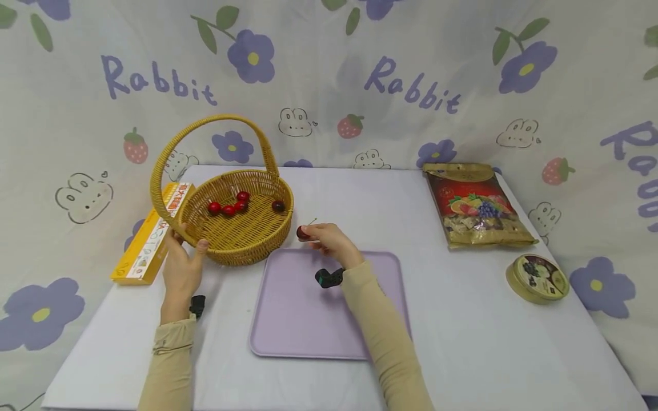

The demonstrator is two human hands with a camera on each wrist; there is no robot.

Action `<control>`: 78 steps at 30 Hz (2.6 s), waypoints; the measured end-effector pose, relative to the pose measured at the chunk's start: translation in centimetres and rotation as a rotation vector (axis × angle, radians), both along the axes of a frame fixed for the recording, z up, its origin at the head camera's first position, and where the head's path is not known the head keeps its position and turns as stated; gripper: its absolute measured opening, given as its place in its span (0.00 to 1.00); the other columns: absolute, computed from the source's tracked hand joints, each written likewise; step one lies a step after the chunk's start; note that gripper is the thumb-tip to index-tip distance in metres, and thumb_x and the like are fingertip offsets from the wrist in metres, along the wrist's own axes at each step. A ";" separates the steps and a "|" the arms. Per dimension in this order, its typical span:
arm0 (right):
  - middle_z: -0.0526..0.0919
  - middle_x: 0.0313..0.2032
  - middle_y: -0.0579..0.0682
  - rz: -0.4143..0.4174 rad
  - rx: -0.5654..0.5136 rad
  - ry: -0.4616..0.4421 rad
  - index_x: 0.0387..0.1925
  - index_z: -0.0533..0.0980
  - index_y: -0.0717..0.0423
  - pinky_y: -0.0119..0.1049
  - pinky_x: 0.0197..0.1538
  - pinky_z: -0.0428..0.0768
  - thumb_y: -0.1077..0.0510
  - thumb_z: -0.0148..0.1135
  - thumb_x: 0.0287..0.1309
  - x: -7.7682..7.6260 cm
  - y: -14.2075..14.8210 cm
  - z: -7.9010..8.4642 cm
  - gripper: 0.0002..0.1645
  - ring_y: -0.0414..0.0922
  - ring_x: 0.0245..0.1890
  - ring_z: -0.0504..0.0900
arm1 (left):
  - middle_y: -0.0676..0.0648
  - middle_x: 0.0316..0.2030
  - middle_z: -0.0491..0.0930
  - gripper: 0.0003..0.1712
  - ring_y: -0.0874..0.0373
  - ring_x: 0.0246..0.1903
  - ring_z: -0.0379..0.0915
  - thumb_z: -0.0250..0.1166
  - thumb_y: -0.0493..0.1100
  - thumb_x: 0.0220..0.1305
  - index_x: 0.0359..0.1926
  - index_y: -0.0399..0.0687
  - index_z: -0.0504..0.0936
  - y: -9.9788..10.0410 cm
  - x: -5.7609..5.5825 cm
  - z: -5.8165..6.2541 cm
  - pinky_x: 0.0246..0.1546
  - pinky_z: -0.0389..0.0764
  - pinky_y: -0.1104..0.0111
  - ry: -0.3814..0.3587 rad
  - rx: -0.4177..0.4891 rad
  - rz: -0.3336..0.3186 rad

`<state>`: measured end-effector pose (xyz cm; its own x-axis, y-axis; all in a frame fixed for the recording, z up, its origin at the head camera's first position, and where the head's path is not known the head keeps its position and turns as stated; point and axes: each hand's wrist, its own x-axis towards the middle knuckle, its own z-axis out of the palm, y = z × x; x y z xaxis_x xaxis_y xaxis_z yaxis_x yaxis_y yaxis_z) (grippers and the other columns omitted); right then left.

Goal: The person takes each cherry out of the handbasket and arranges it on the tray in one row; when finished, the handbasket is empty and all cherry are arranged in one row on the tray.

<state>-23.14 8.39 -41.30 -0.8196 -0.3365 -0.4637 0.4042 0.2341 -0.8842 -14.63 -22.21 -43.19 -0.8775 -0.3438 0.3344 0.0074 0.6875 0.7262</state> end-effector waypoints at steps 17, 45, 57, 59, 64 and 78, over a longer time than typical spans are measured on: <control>0.85 0.30 0.45 0.038 0.142 0.073 0.47 0.81 0.56 0.26 0.19 0.62 0.46 0.64 0.60 1.8 -3.2 -2.0 0.21 0.35 0.17 0.75 | 0.31 0.71 0.58 0.53 0.29 0.65 0.61 0.49 0.74 0.63 0.75 0.50 0.41 0.2 0.0 -0.1 0.55 0.64 0.34 -0.014 0.018 0.002; 0.88 0.35 0.56 0.002 0.114 0.031 0.59 0.72 0.61 0.22 0.19 0.67 0.52 0.64 0.62 2.2 -4.2 -2.3 0.27 0.32 0.14 0.76 | 0.30 0.68 0.63 0.50 0.27 0.59 0.68 0.49 0.72 0.65 0.75 0.52 0.42 0.3 0.1 -0.1 0.46 0.69 0.35 0.010 -0.001 -0.013; 0.85 0.22 0.47 -0.047 0.125 0.044 0.54 0.74 0.60 0.22 0.18 0.69 0.53 0.61 0.64 2.1 -5.1 -3.2 0.21 0.34 0.13 0.77 | 0.29 0.68 0.63 0.51 0.26 0.57 0.68 0.47 0.73 0.65 0.75 0.51 0.42 0.0 0.4 0.1 0.46 0.69 0.35 -0.008 -0.002 -0.007; 0.85 0.21 0.46 -0.049 0.123 0.039 0.54 0.74 0.60 0.22 0.18 0.69 0.53 0.60 0.64 2.1 -5.1 -3.2 0.21 0.33 0.13 0.77 | 0.29 0.68 0.63 0.51 0.26 0.57 0.68 0.47 0.73 0.65 0.75 0.50 0.41 0.0 0.5 0.1 0.46 0.69 0.35 -0.012 -0.005 -0.004; 0.86 0.24 0.48 -0.025 0.106 0.022 0.55 0.73 0.61 0.21 0.17 0.68 0.53 0.58 0.66 1.9 -4.9 -3.1 0.21 0.33 0.14 0.78 | 0.29 0.67 0.63 0.51 0.25 0.54 0.70 0.46 0.73 0.65 0.75 0.48 0.42 0.0 0.5 0.1 0.44 0.69 0.36 -0.007 -0.011 0.002; 0.88 0.43 0.52 0.036 0.091 0.052 0.58 0.75 0.54 0.24 0.20 0.61 0.47 0.58 0.66 -1.2 -1.3 2.7 0.23 0.34 0.20 0.80 | 0.29 0.67 0.65 0.50 0.25 0.50 0.73 0.47 0.73 0.65 0.75 0.51 0.43 -0.3 0.3 0.6 0.39 0.71 0.37 0.016 -0.016 -0.007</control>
